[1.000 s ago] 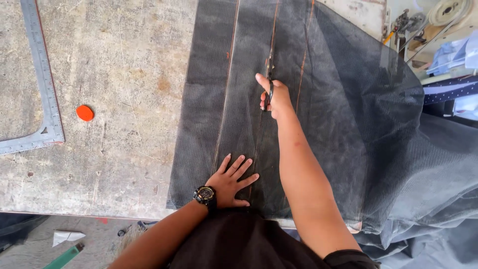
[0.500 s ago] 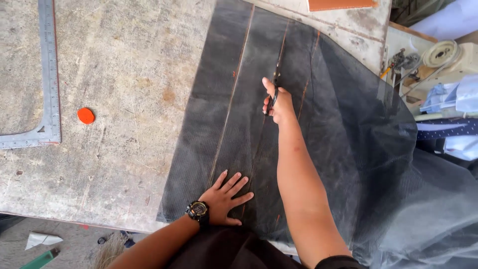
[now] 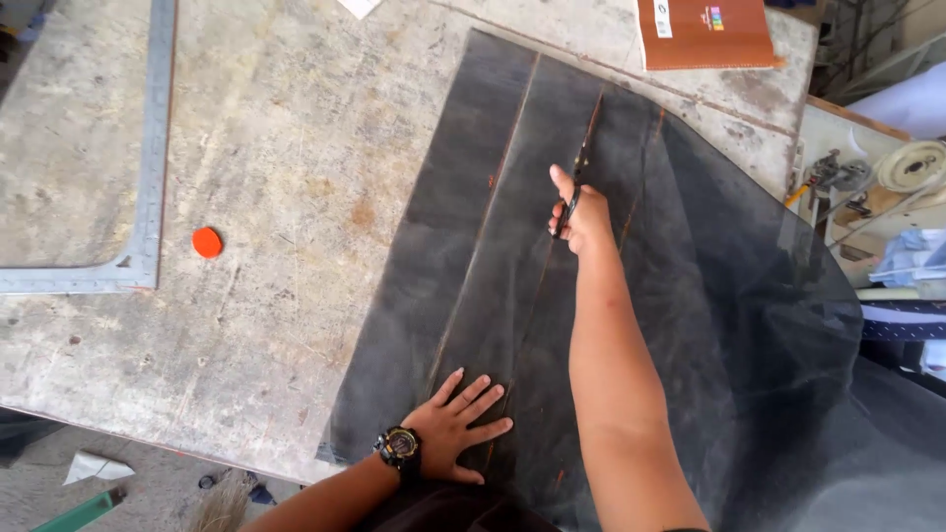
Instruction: The person uses a set square and a marker to draw straight lines on a large piece of black mesh fabric laid on a table. They then use scissors to cut the fabric along the marked lines into strips.
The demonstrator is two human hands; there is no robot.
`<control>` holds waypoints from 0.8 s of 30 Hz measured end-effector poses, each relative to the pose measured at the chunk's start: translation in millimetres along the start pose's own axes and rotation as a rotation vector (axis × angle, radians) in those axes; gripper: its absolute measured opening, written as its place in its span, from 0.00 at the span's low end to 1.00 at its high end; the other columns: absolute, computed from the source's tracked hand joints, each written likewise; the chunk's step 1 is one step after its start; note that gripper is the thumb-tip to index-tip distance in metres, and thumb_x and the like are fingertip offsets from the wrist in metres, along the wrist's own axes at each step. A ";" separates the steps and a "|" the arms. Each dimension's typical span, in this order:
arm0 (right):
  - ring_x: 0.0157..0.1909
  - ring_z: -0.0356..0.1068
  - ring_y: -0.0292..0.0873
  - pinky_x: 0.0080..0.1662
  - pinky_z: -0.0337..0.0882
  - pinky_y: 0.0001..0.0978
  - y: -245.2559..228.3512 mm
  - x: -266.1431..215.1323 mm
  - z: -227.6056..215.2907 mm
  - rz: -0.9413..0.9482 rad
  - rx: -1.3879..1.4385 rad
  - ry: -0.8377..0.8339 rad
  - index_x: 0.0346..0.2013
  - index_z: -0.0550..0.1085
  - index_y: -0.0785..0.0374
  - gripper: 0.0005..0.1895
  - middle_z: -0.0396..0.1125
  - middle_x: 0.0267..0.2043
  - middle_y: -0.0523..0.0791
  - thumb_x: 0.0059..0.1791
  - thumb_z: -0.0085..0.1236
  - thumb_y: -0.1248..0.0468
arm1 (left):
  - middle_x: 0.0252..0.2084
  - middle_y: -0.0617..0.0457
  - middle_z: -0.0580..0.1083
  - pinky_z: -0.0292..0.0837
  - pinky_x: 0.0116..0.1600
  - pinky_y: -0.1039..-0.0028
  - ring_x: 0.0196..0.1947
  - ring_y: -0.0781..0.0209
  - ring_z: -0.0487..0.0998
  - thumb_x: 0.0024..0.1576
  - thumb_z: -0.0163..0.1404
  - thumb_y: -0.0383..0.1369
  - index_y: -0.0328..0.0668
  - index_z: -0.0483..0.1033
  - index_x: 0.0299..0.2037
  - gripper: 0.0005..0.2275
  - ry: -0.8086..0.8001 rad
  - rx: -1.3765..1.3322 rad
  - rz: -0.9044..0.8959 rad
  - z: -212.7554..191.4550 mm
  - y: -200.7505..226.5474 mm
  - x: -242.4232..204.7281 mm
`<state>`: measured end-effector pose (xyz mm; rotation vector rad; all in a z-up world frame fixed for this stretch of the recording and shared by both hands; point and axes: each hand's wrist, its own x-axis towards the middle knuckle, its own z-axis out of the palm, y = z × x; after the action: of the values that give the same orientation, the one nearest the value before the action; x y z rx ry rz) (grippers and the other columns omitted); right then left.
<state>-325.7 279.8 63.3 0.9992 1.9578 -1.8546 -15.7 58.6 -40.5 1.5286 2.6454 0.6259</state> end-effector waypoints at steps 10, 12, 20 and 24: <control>0.17 0.62 0.37 0.22 0.61 0.28 -10.0 -0.7 -5.2 -0.031 -0.033 -0.013 0.47 0.73 0.59 0.28 0.62 0.18 0.41 0.45 0.64 0.42 | 0.77 0.37 0.45 0.27 0.72 0.36 0.76 0.34 0.41 0.53 0.38 0.67 0.57 0.51 0.75 0.42 -0.085 -0.108 -0.013 -8.8 1.6 3.1; 0.16 0.61 0.36 0.20 0.61 0.27 -13.9 7.8 -5.4 -0.033 -0.026 -0.020 0.46 0.72 0.59 0.29 0.63 0.18 0.41 0.44 0.64 0.41 | 0.77 0.37 0.46 0.26 0.72 0.37 0.76 0.35 0.40 0.53 0.39 0.67 0.56 0.52 0.75 0.41 -0.097 -0.109 -0.018 -8.7 2.4 2.2; 0.17 0.61 0.35 0.23 0.52 0.28 -25.4 26.8 -3.9 -0.044 -0.166 0.027 0.37 0.73 0.55 0.20 0.62 0.19 0.39 0.46 0.66 0.44 | 0.77 0.36 0.49 0.31 0.72 0.36 0.76 0.34 0.45 0.52 0.43 0.66 0.56 0.56 0.74 0.41 -0.025 -0.099 -0.015 -7.4 3.2 1.5; 0.18 0.60 0.36 0.22 0.59 0.27 -26.5 25.1 -1.6 -0.032 -0.112 0.041 0.38 0.73 0.58 0.20 0.62 0.19 0.41 0.46 0.68 0.48 | 0.77 0.36 0.49 0.31 0.72 0.36 0.76 0.34 0.45 0.53 0.41 0.67 0.56 0.53 0.75 0.42 -0.026 -0.087 -0.007 -6.9 3.4 1.0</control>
<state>-360.3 290.2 68.4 0.9856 2.0875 -1.7314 -14.9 58.7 -32.8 1.4929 2.5671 0.7059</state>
